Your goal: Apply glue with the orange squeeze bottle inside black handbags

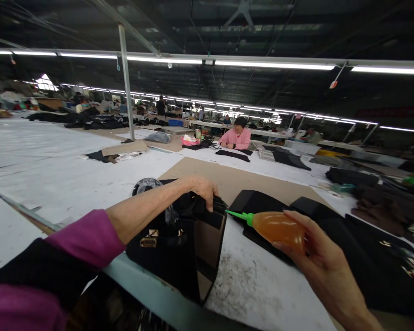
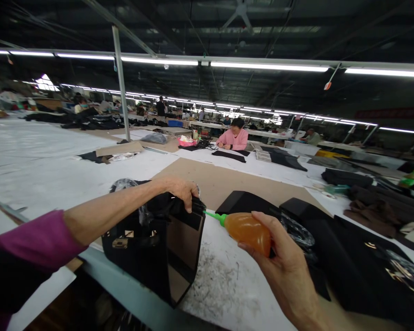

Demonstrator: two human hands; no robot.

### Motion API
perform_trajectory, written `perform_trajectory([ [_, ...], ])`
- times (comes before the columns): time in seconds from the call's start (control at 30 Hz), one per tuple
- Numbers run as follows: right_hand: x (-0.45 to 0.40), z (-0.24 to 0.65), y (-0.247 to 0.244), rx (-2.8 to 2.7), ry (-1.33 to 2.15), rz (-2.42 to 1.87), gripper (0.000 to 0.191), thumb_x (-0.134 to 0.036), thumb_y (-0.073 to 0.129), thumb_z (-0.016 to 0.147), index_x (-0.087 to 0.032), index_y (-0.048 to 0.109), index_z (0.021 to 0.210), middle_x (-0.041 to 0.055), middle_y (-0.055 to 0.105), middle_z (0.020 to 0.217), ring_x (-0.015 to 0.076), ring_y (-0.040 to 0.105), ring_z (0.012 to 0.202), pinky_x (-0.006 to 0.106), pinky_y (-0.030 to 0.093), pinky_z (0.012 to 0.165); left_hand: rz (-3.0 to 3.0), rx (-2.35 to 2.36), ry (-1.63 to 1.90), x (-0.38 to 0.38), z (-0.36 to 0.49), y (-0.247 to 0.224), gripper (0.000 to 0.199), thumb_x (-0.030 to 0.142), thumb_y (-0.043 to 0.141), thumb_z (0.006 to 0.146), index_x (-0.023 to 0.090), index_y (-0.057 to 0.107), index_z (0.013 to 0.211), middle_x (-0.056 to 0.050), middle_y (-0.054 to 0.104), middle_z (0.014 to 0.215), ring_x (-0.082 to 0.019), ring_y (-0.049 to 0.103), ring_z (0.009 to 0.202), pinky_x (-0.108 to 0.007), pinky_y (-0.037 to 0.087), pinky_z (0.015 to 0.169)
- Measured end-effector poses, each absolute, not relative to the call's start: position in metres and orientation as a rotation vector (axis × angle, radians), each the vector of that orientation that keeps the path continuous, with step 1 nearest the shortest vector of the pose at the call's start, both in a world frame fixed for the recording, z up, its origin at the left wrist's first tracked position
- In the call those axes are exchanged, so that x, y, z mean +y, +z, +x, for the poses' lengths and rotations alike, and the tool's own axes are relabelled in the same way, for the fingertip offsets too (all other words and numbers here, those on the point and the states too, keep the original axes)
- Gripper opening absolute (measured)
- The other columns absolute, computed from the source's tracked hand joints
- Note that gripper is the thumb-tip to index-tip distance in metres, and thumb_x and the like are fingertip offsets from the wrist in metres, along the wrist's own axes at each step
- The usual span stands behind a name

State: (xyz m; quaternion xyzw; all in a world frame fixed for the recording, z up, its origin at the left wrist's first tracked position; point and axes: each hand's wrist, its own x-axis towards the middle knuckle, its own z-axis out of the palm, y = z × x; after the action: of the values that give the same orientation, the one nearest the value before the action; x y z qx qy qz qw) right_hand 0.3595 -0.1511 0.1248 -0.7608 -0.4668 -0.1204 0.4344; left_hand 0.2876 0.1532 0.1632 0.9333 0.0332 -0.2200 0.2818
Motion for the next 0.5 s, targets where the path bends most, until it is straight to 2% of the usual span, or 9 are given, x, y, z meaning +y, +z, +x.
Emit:
perform_trajectory([
  [0.1, -0.1563, 0.3587, 0.1230, -1.183, -0.221, -1.888, 0.046, -0.050, 0.065, 0.077, -0.031, 0.053, 0.117, 0.0029, 0.057, 0.116, 0.0241, 0.061, 0.092, 0.031, 0.050, 0.083, 2.502, 0.081, -0.593, 0.1513, 0.2878, 0.1637, 0.025, 0.029, 0.070, 0.052, 0.018, 0.068, 0.075, 0.002, 0.064, 0.064, -0.016, 0.057, 0.063, -0.024, 0.044, 0.056],
  [0.3, -0.1529, 0.3602, 0.1265, -1.082, -0.195, -1.781, 0.050, -0.045, 0.069, 0.075, -0.029, 0.052, 0.119, 0.0031, 0.060, 0.109, 0.0221, 0.062, 0.089, 0.025, 0.053, 0.077, 2.522, 0.056, -0.605, 0.1476, 0.2897, 0.1635, 0.025, 0.029, 0.069, 0.053, 0.018, 0.068, 0.075, 0.002, 0.063, 0.064, -0.015, 0.057, 0.061, -0.024, 0.045, 0.057],
  [0.5, -0.1536, 0.3629, 0.1171, -1.053, -0.110, -1.809, 0.052, -0.045, 0.071, 0.074, -0.028, 0.052, 0.119, 0.0045, 0.059, 0.113, 0.0247, 0.061, 0.093, 0.031, 0.052, 0.081, 2.571, 0.024, -0.580, 0.1460, 0.2920, 0.1622, 0.024, 0.029, 0.069, 0.054, 0.017, 0.068, 0.074, 0.002, 0.063, 0.063, -0.015, 0.056, 0.061, -0.023, 0.044, 0.057],
])
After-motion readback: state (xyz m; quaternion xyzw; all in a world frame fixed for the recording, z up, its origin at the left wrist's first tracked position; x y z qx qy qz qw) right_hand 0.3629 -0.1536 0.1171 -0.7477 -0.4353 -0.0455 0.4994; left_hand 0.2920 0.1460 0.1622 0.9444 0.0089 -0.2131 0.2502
